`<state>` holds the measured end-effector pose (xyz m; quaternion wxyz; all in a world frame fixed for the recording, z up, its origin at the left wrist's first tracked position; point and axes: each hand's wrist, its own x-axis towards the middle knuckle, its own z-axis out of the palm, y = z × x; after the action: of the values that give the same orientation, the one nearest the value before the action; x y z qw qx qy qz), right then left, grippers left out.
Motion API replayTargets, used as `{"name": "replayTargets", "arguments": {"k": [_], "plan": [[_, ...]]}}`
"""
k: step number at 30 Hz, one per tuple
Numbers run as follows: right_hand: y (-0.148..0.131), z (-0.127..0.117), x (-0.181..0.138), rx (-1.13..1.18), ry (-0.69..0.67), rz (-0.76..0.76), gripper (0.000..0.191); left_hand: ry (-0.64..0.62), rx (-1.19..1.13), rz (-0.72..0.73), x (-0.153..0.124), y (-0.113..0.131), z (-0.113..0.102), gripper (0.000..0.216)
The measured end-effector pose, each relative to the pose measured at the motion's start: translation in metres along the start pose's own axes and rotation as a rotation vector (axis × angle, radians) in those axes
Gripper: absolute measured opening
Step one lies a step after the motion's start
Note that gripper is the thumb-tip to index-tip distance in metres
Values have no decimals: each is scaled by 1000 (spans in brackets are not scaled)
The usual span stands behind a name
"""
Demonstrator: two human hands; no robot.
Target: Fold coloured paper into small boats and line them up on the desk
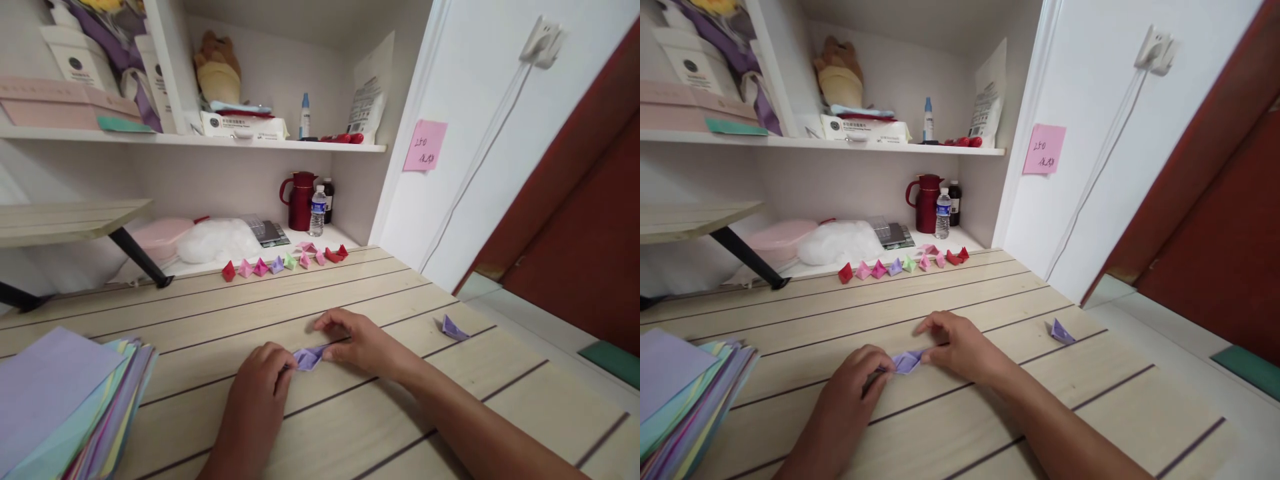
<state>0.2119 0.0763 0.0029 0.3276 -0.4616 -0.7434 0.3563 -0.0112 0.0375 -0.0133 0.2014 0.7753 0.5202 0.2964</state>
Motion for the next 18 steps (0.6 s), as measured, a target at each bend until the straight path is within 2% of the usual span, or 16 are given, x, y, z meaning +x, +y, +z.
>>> {"name": "replayTargets", "arguments": {"k": [3,5,9,12,15,17,18], "plan": [[-2,-3,-2,-4,-80,20,42,-8,25,18,0,0,1,18],[-4,-4,-2,10,-83,24,43,-13,41,28,0,0,1,19],[-4,-2,-2,78,-56,49,27,-26,54,28,1,0,2,21],[-3,1,-2,84,-37,45,23,-13,50,32,2,-1,2,20],[0,0,0,151,-64,73,33,17,29,30,1,-5,2,20],[4,-1,5,245,-81,150,40,57,3,25,1,-11,5,20],[8,-3,9,270,-59,189,37,90,-15,31,0,-14,6,20]]}}
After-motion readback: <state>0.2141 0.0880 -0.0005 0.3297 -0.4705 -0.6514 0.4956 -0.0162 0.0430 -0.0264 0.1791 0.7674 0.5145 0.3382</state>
